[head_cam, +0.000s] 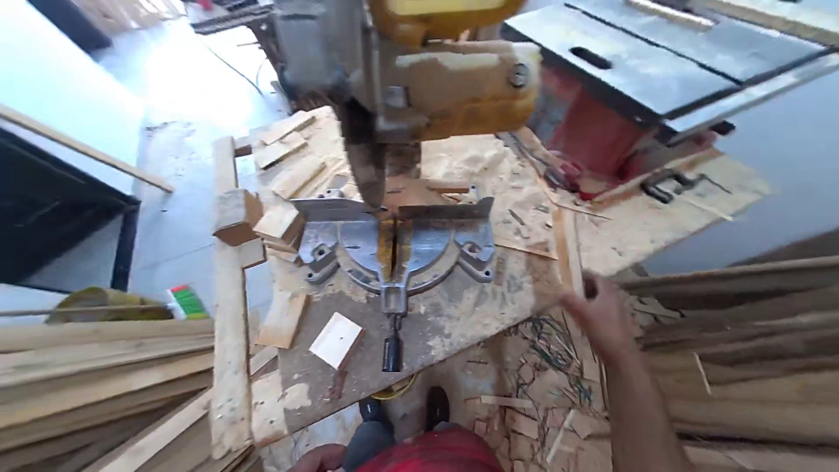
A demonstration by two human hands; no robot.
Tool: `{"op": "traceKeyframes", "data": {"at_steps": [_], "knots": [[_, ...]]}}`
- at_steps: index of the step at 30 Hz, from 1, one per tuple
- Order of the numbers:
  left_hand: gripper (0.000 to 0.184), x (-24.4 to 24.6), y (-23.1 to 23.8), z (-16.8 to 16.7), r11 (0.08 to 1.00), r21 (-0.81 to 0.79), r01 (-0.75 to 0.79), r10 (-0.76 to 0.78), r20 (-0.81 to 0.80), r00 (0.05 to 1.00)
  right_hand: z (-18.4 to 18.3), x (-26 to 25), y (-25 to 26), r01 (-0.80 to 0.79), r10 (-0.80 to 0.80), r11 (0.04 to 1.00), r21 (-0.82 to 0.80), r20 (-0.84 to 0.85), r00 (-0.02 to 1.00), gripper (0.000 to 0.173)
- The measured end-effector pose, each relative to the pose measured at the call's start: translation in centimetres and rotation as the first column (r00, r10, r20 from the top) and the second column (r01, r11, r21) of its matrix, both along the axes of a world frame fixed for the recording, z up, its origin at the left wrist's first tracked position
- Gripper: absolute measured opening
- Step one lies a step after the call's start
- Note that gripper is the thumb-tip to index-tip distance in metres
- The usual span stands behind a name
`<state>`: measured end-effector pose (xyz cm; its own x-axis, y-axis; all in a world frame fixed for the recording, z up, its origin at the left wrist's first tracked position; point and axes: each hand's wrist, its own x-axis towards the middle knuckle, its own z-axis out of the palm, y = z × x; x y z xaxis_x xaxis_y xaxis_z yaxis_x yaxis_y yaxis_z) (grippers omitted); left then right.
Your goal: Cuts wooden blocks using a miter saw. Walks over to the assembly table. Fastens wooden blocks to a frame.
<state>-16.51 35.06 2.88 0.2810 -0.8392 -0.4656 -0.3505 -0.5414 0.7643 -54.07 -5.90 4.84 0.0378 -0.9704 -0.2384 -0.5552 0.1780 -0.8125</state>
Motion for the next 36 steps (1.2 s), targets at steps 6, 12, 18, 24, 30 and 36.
{"op": "traceKeyframes", "data": {"at_steps": [6,12,18,24,30,36], "knots": [[0.028,3.8,-5.3,1.6,0.938,-0.342,0.05,-0.018,0.095,0.995,0.7,17.0,3.9,-0.648,0.579,0.747,-0.15,-0.335,0.744,0.085],[0.042,10.8,-19.0,3.9,0.894,-0.383,0.234,-0.047,0.438,0.898,4.0,24.9,-0.6,-0.613,0.473,0.695,-0.376,-0.402,0.783,0.058],[0.061,15.4,-31.5,2.7,0.865,-0.341,0.369,-0.113,0.584,0.804,23.8,21.8,3.1,-0.067,-0.004,0.394,-0.917,-0.075,0.997,0.041],[0.054,17.2,-35.5,-1.4,0.794,-0.267,0.546,-0.152,0.783,0.604,37.6,27.3,-5.7,-0.587,0.014,0.654,-0.477,-0.769,0.64,0.06],[0.055,18.4,-34.5,-2.3,0.819,-0.359,0.448,-0.068,0.714,0.697,39.3,30.9,-5.1,-0.616,0.419,0.78,0.11,-0.824,0.383,0.035],[0.055,18.7,-34.6,-2.2,0.842,-0.365,0.397,-0.079,0.645,0.76,33.1,28.7,0.7,-0.717,0.213,0.696,-0.046,-0.94,0.266,0.019]]}}
